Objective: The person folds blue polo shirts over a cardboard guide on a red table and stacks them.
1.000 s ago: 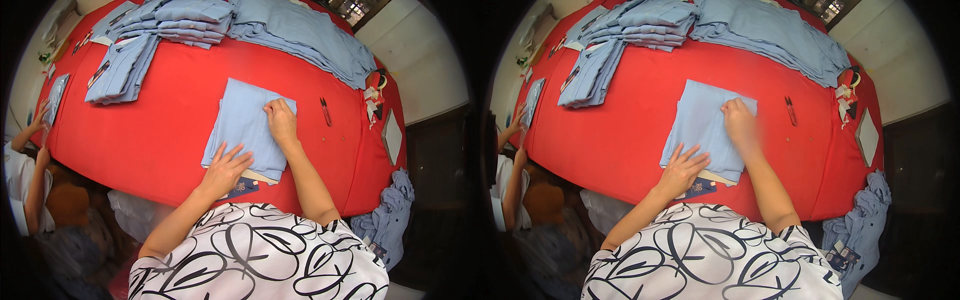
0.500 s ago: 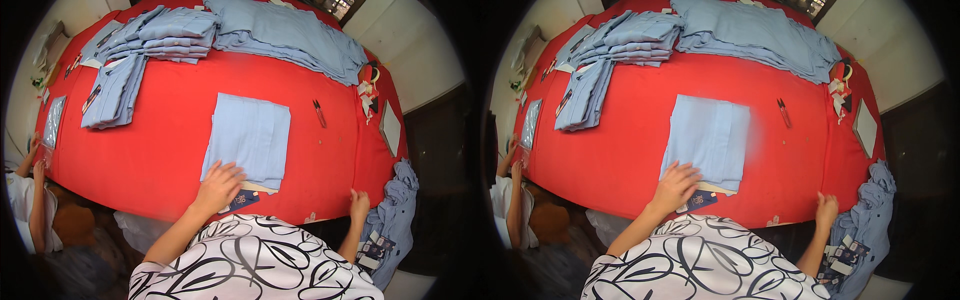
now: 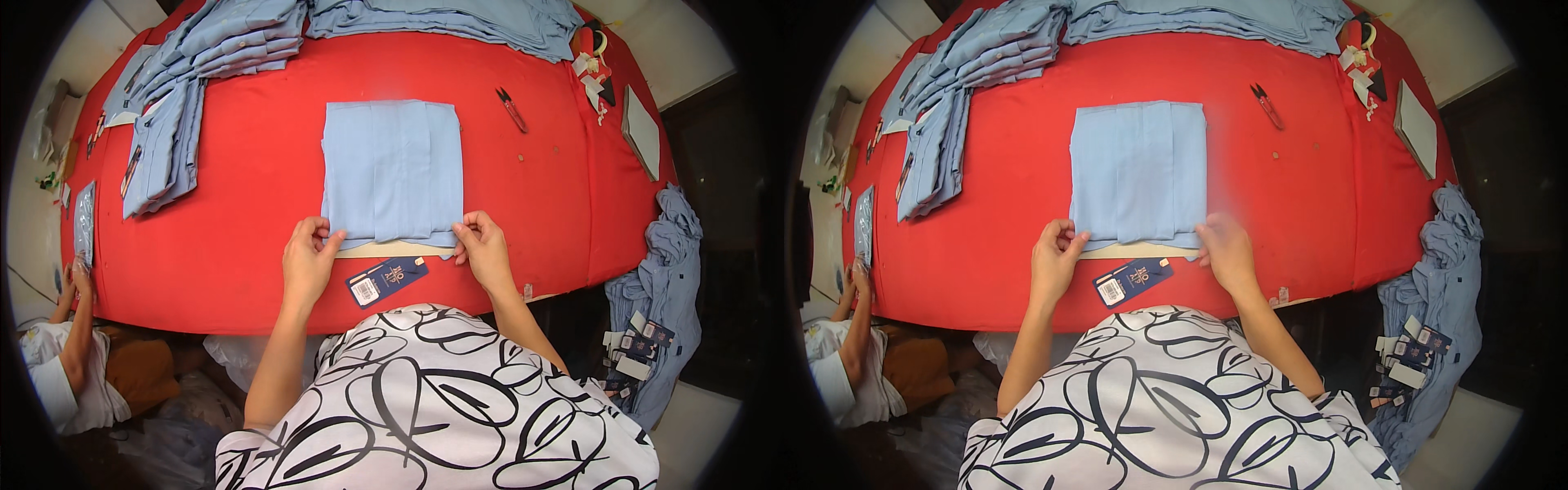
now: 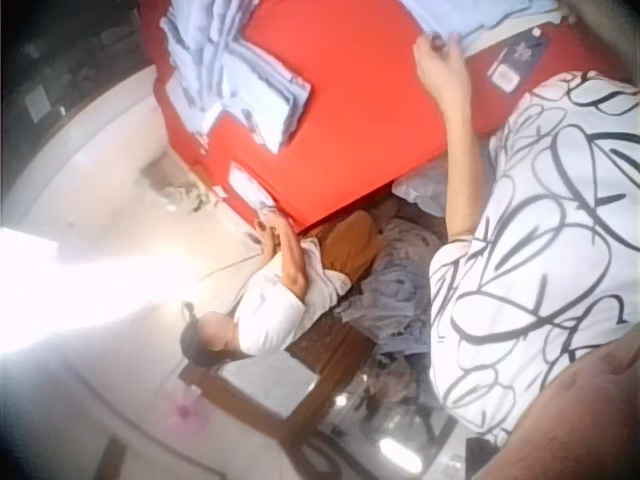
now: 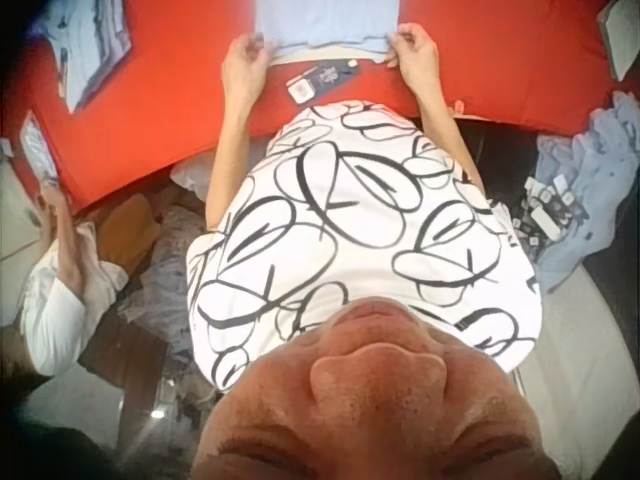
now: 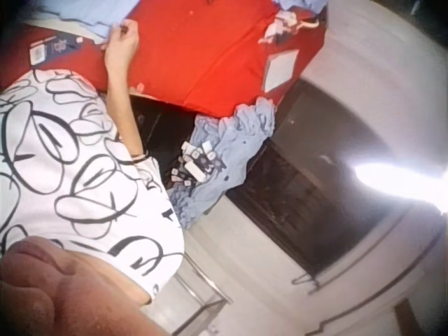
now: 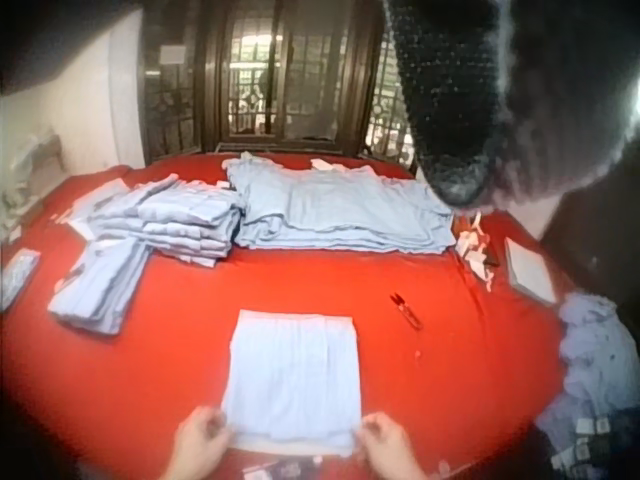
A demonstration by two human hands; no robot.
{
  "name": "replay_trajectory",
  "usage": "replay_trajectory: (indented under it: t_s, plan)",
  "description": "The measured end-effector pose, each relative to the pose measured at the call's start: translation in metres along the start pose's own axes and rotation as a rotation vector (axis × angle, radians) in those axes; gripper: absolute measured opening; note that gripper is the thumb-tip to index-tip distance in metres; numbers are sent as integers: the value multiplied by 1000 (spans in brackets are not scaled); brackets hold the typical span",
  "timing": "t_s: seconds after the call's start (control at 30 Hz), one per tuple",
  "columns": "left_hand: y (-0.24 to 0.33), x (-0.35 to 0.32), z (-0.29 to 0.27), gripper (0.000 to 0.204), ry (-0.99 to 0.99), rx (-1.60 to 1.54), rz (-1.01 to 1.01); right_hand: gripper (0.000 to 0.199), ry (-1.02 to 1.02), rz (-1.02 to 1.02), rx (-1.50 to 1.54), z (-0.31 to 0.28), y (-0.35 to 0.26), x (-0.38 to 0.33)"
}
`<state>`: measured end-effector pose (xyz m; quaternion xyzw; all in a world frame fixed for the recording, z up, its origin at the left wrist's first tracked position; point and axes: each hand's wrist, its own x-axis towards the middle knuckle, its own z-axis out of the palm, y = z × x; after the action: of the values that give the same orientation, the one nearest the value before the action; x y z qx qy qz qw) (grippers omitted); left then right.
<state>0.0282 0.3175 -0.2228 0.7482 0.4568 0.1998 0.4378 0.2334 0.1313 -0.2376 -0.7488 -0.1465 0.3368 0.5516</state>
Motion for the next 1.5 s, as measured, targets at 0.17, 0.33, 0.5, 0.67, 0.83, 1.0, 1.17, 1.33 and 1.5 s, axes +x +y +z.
replay_trajectory:
  t_s: [0.17,0.33,0.5,0.67,0.83,1.0,1.17,1.33,1.5]
  plan:
    - [-3,-1,3,20,-12,52,19,37,3,-193,-21,13,1,-8]
    - [-8,-4,5,16,-15,-253,-121,39,67,-122,-6,13,5,-3]
    - [-23,-7,14,19,37,-518,-55,37,-1,-23,-84,7,7,-1]
    - [-12,-6,7,20,-64,-326,-32,35,-12,-101,-178,11,-6,-8]
    - [-3,-2,-1,27,-90,98,67,30,0,-34,-209,12,-7,-4]
    - [-6,-3,-2,31,-48,83,101,27,-13,-139,-339,9,-9,-4]
    - [-5,-8,0,33,-28,14,110,38,45,-236,-391,11,-8,-8]
    - [-8,-10,-1,34,-21,29,109,40,-7,-288,-484,6,12,2]
    - [-9,-11,0,35,4,41,103,36,17,-240,-478,11,4,-2]
